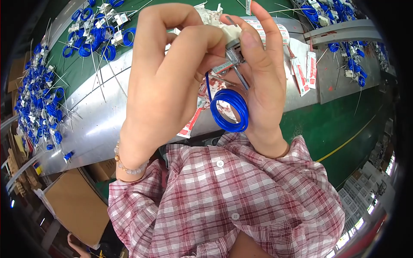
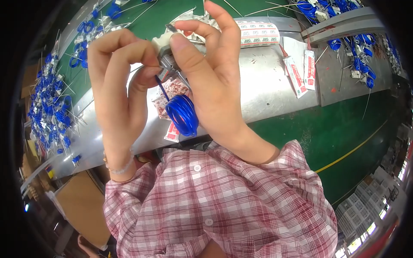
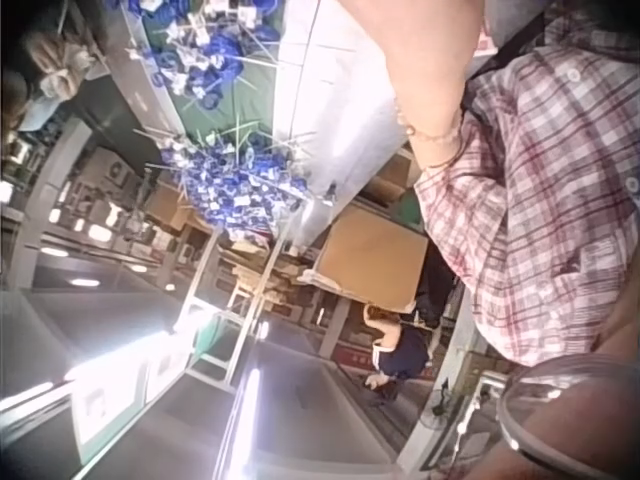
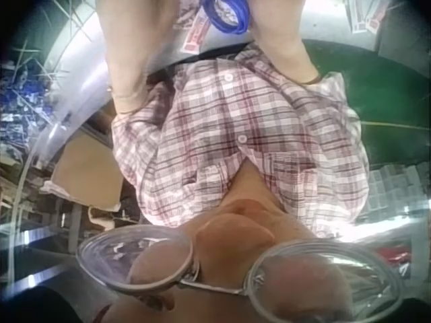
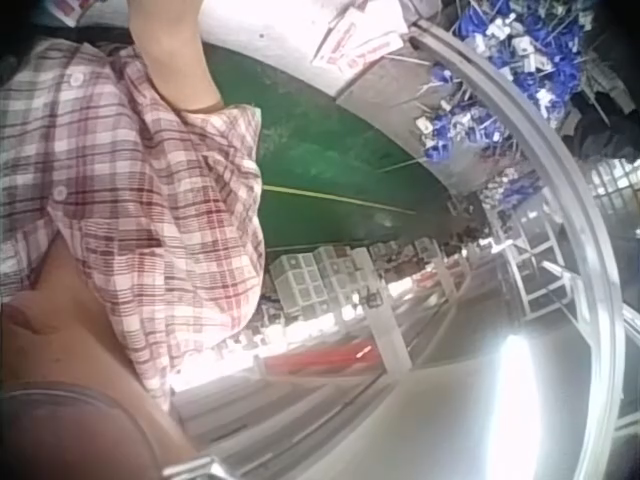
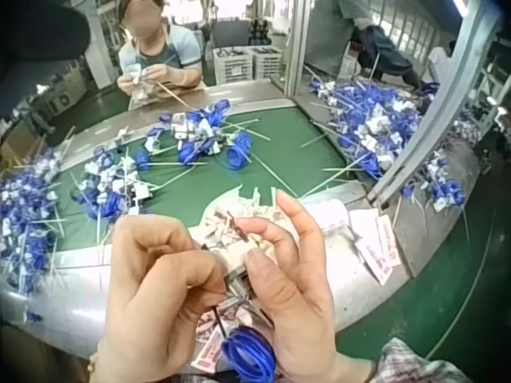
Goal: Applying adhesive to components and attaching wires on an assembly line.
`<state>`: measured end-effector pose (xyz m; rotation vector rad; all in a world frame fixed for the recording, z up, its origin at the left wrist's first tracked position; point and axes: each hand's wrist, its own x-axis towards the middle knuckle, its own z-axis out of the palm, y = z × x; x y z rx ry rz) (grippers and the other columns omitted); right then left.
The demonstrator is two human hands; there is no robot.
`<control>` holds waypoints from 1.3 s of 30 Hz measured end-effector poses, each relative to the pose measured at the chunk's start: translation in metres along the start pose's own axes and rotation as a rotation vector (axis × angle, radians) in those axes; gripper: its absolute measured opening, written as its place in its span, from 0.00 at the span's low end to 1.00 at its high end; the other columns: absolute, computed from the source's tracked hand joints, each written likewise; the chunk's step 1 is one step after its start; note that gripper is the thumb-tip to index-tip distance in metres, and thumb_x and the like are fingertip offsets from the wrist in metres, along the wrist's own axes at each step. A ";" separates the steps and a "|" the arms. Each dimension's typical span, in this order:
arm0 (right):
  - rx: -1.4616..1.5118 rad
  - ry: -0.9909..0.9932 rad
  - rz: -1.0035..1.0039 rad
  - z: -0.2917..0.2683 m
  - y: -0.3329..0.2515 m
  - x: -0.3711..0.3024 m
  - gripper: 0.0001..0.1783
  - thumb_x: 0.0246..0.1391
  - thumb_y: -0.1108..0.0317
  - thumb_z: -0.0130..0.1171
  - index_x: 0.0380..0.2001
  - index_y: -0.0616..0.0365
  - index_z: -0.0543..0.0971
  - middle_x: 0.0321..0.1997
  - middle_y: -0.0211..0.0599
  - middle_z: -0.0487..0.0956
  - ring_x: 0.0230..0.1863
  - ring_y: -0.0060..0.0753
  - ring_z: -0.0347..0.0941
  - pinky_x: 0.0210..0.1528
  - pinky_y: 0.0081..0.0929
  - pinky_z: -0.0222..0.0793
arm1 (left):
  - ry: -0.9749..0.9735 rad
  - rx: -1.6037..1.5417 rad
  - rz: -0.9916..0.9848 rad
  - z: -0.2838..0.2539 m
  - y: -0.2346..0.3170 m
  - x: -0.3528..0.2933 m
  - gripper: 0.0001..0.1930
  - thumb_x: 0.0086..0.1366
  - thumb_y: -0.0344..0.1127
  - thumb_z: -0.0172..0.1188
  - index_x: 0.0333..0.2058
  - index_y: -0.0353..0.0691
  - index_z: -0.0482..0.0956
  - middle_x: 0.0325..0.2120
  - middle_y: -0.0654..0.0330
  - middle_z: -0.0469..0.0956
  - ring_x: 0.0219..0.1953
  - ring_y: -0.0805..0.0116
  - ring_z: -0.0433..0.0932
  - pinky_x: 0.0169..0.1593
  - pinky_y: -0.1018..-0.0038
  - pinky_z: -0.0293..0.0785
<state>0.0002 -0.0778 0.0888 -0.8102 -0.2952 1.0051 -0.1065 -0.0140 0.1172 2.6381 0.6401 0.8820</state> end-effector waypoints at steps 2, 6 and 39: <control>-0.008 0.015 -0.024 -0.004 0.000 0.000 0.32 0.55 0.68 0.52 0.59 0.59 0.51 0.51 0.48 0.65 0.49 0.40 0.68 0.50 0.32 0.66 | 0.142 -0.226 0.097 0.016 -0.021 -0.011 0.09 0.49 0.21 0.58 0.32 0.34 0.72 0.34 0.56 0.65 0.37 0.64 0.66 0.39 0.73 0.65; -0.032 0.061 -0.085 -0.017 -0.007 0.002 0.29 0.55 0.68 0.51 0.58 0.60 0.54 0.50 0.48 0.67 0.47 0.41 0.70 0.49 0.34 0.67 | 0.130 -0.237 0.115 0.025 -0.015 -0.012 0.10 0.49 0.20 0.57 0.32 0.34 0.72 0.34 0.55 0.65 0.38 0.63 0.67 0.39 0.73 0.66; -0.035 0.063 -0.554 -0.146 -0.096 -0.023 0.29 0.57 0.61 0.40 0.59 0.61 0.53 0.56 0.58 0.61 0.31 0.46 0.75 0.32 0.32 0.75 | -0.469 -0.666 -0.212 0.143 0.004 0.029 0.07 0.66 0.33 0.44 0.36 0.34 0.62 0.20 0.47 0.72 0.27 0.50 0.74 0.30 0.63 0.67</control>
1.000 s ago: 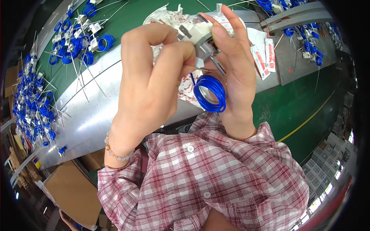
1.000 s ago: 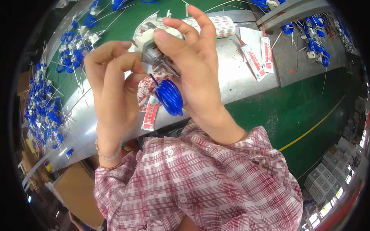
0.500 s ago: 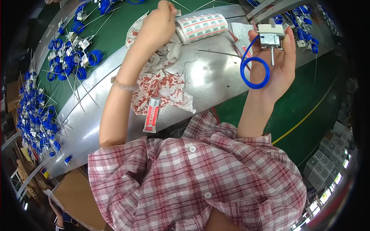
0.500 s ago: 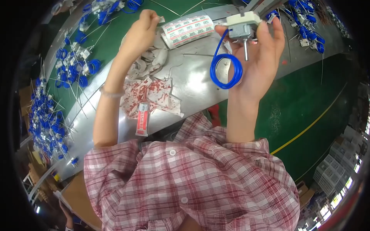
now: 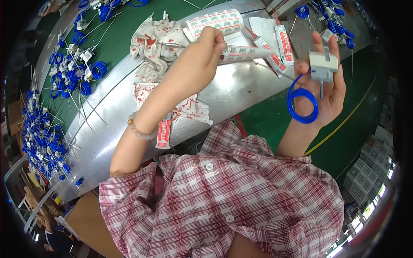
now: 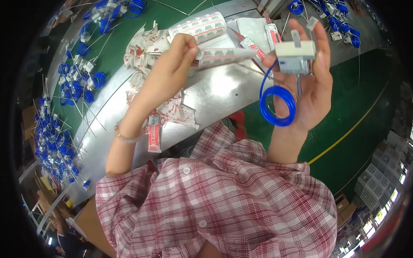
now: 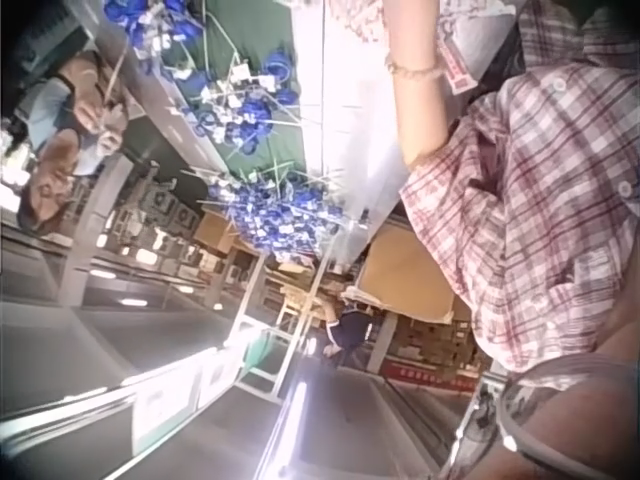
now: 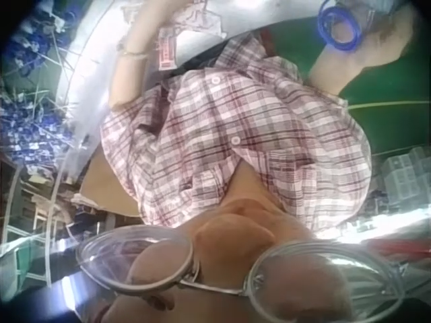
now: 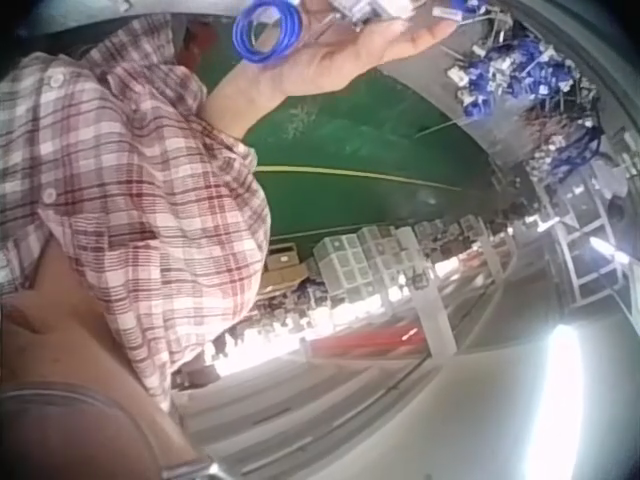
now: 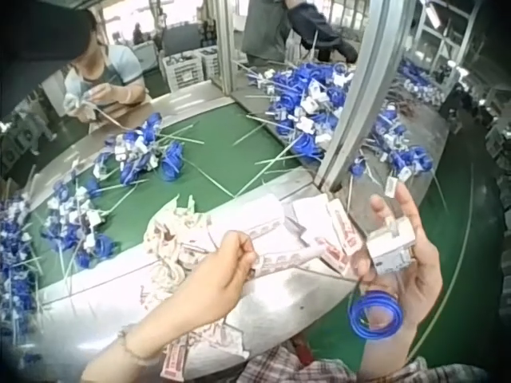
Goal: Applying adhesive to components and attaching wires on an assembly line.
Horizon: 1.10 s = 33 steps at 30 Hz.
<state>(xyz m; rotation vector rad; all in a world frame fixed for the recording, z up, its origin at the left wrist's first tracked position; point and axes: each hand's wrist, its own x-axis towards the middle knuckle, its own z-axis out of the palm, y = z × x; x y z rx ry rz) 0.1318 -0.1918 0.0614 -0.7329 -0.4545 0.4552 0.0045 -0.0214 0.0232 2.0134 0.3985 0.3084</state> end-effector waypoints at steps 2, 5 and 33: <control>0.158 -0.158 0.157 -0.012 -0.003 -0.007 0.31 0.56 0.60 0.42 0.60 0.61 0.51 0.57 0.58 0.60 0.30 0.43 0.75 0.28 0.29 0.75 | -0.013 -0.052 -0.036 0.009 -0.013 0.005 0.07 0.65 0.32 0.45 0.36 0.34 0.62 0.22 0.45 0.72 0.28 0.47 0.74 0.32 0.60 0.67; 0.223 -0.180 0.266 -0.012 0.005 -0.021 0.34 0.55 0.61 0.43 0.61 0.63 0.48 0.57 0.59 0.59 0.29 0.44 0.75 0.27 0.30 0.74 | -0.008 0.069 -0.043 0.017 -0.030 0.010 0.07 0.63 0.31 0.47 0.35 0.33 0.64 0.24 0.44 0.73 0.30 0.44 0.73 0.33 0.57 0.67; -0.098 -0.158 0.125 0.052 0.030 -0.022 0.36 0.56 0.61 0.43 0.62 0.59 0.42 0.60 0.59 0.55 0.32 0.48 0.75 0.36 0.37 0.73 | 0.311 -0.114 0.002 -0.016 0.048 -0.017 0.11 0.63 0.31 0.47 0.43 0.33 0.68 0.34 0.50 0.76 0.38 0.55 0.76 0.41 0.68 0.70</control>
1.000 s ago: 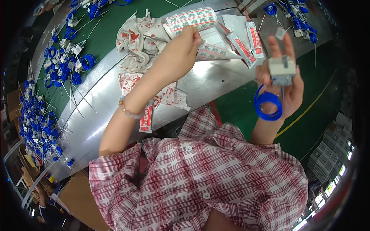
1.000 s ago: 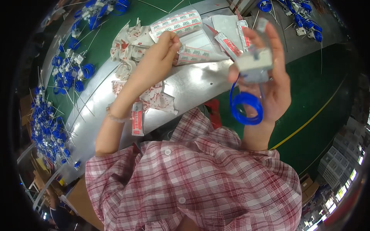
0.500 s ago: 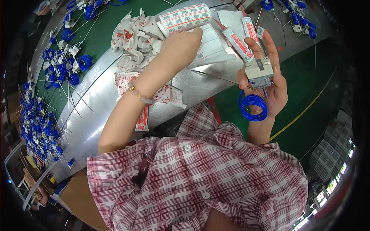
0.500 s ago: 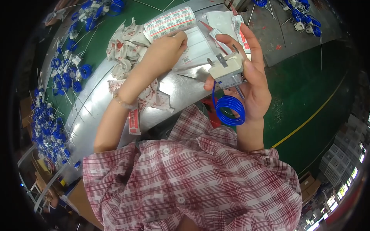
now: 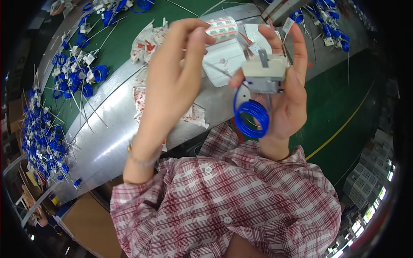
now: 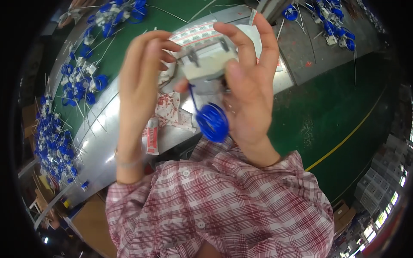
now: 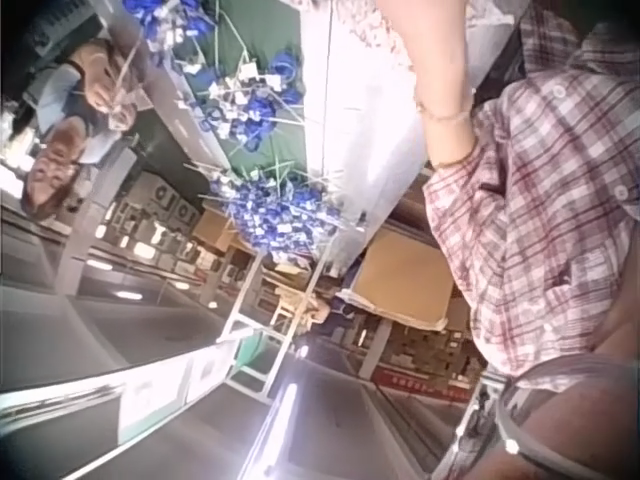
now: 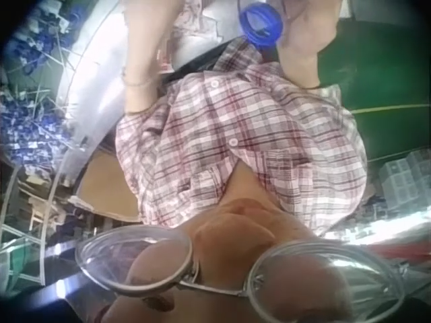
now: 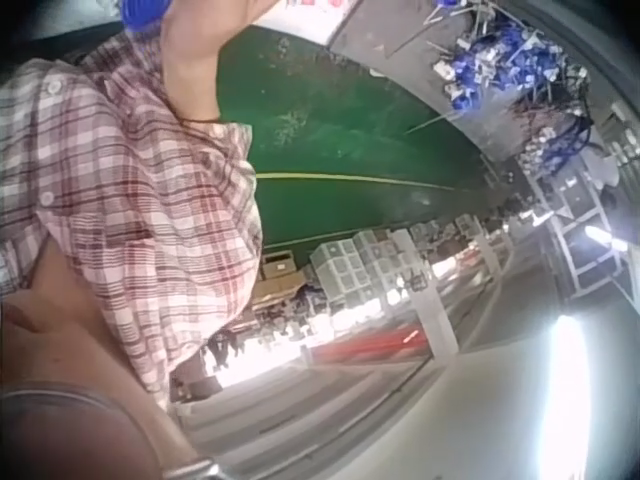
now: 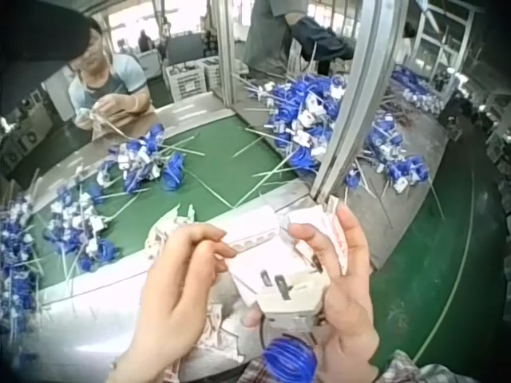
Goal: Applying adhesive to components and attaching wires on an assembly line.
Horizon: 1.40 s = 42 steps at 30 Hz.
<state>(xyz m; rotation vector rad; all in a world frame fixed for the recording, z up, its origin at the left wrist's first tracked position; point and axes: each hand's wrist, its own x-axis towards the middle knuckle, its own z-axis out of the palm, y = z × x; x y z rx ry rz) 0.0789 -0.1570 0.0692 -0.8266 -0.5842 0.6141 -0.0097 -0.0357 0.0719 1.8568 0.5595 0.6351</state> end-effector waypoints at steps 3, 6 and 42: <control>-0.059 0.065 -0.132 0.042 0.008 0.011 0.35 0.57 0.61 0.43 0.62 0.58 0.41 0.61 0.58 0.54 0.37 0.47 0.74 0.38 0.37 0.72 | 0.137 -0.215 0.170 -0.016 0.019 -0.035 0.22 0.66 0.42 0.45 0.51 0.31 0.63 0.49 0.52 0.68 0.51 0.63 0.67 0.53 0.70 0.62; -0.118 -0.118 -0.167 0.074 0.004 0.010 0.38 0.55 0.62 0.47 0.62 0.58 0.41 0.61 0.55 0.54 0.45 0.41 0.70 0.41 0.34 0.72 | 0.300 -0.047 0.288 -0.022 0.020 -0.054 0.39 0.55 0.52 0.59 0.57 0.33 0.54 0.55 0.52 0.61 0.57 0.61 0.60 0.57 0.64 0.57; -0.310 -0.587 -0.058 0.146 0.035 0.011 0.52 0.40 0.83 0.61 0.61 0.61 0.38 0.54 0.48 0.55 0.42 0.32 0.69 0.41 0.24 0.72 | 0.508 0.041 0.159 -0.144 0.003 -0.119 0.16 0.68 0.37 0.42 0.48 0.32 0.70 0.39 0.56 0.75 0.42 0.72 0.74 0.47 0.79 0.67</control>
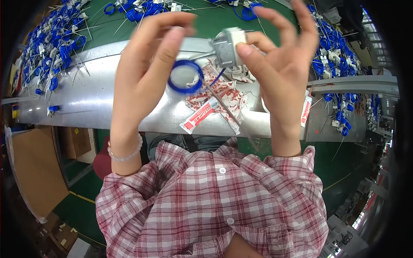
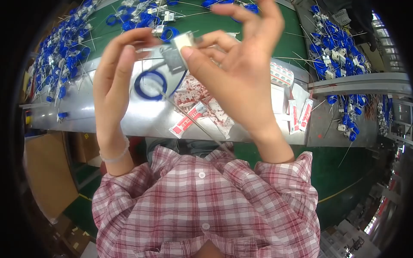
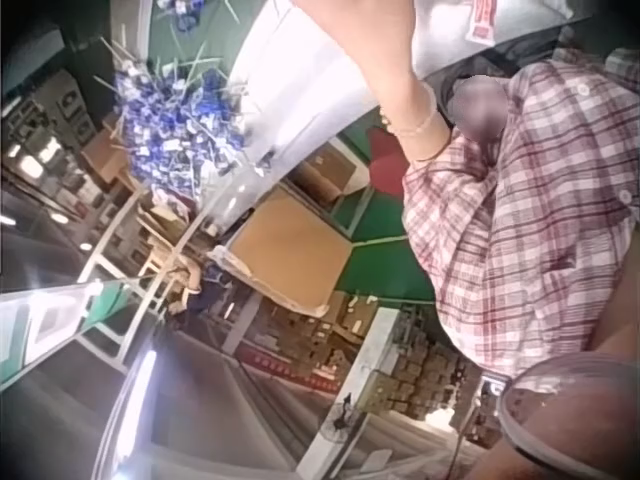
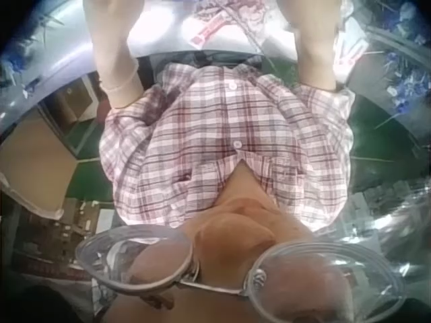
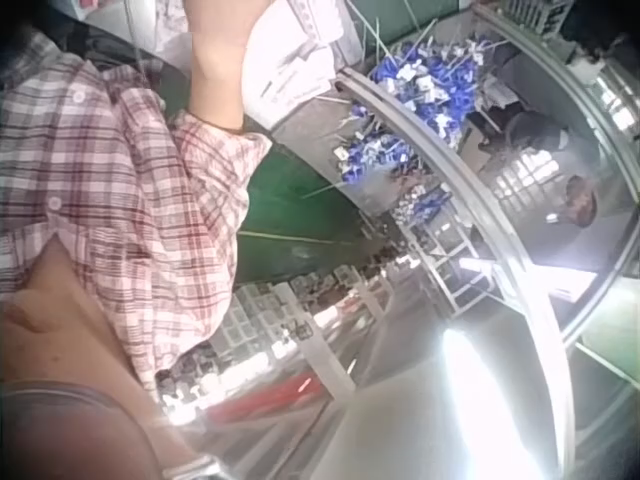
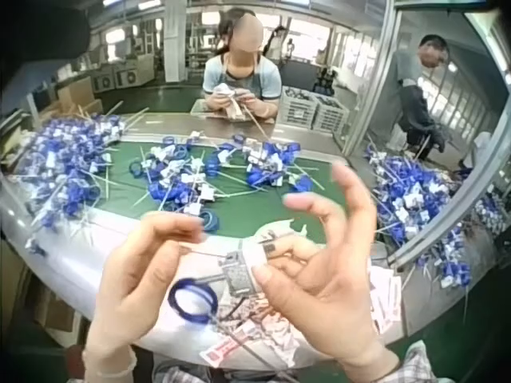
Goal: Applying adhesive to components and attaching wires on an assembly line.
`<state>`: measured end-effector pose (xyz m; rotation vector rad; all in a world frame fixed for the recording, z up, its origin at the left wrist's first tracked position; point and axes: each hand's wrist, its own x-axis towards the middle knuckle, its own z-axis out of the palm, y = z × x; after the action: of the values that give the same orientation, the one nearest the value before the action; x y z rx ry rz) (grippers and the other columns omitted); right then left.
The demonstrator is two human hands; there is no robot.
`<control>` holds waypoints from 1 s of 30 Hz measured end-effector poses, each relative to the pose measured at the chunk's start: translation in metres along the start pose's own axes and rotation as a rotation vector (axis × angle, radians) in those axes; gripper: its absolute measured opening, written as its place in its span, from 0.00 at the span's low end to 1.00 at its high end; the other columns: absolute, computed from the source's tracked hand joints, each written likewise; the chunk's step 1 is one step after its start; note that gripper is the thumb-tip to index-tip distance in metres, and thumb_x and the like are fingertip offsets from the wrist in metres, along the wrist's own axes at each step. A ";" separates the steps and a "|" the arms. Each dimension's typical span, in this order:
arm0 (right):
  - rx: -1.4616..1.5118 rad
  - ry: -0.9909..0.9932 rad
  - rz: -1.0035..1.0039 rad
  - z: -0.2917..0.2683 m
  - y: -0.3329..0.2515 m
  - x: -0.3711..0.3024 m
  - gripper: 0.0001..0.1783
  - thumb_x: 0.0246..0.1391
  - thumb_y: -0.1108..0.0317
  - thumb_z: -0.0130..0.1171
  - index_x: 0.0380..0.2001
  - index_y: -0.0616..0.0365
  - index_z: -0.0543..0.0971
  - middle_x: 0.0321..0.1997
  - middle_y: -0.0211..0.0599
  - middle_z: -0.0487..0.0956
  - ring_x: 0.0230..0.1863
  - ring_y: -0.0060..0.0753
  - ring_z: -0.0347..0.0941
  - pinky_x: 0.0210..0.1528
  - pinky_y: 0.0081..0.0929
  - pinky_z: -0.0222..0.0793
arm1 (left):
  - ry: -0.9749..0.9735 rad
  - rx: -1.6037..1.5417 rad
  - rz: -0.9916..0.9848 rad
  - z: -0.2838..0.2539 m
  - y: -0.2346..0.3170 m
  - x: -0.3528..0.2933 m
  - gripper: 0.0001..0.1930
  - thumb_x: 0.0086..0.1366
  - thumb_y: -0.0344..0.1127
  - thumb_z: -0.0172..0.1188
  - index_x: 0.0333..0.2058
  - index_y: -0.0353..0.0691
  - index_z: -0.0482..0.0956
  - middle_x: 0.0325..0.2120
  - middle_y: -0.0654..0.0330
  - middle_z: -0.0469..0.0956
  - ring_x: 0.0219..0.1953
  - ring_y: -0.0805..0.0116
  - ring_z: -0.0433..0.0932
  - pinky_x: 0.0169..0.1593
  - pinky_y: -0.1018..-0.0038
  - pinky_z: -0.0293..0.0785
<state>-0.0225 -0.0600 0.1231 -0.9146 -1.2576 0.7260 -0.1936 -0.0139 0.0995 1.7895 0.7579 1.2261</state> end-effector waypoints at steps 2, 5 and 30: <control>-0.153 0.097 -0.265 0.002 0.006 0.002 0.52 0.38 0.80 0.64 0.60 0.68 0.39 0.57 0.51 0.53 0.42 0.37 0.70 0.42 0.27 0.73 | 0.238 0.247 -0.031 -0.003 0.011 -0.008 0.15 0.68 0.36 0.43 0.47 0.32 0.71 0.35 0.57 0.77 0.41 0.70 0.74 0.45 0.78 0.68; -0.730 -0.013 -0.708 -0.006 0.009 0.002 0.46 0.39 0.77 0.64 0.58 0.70 0.47 0.56 0.50 0.55 0.41 0.37 0.70 0.40 0.27 0.72 | 0.186 -0.234 -0.201 0.005 0.030 -0.037 0.16 0.67 0.35 0.45 0.48 0.32 0.70 0.38 0.55 0.75 0.41 0.69 0.74 0.43 0.77 0.69; -0.046 -0.129 -0.145 0.035 -0.013 0.024 0.09 0.54 0.73 0.51 0.34 0.69 0.75 0.60 0.52 0.62 0.50 0.33 0.69 0.56 0.30 0.61 | 0.262 -0.705 -0.329 0.030 0.000 -0.040 0.25 0.63 0.28 0.51 0.58 0.37 0.55 0.45 0.60 0.68 0.40 0.75 0.73 0.48 0.74 0.74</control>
<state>-0.0532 -0.0395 0.1477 -0.8151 -1.4444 0.6518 -0.1792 -0.0559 0.0760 0.9080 0.6229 1.3009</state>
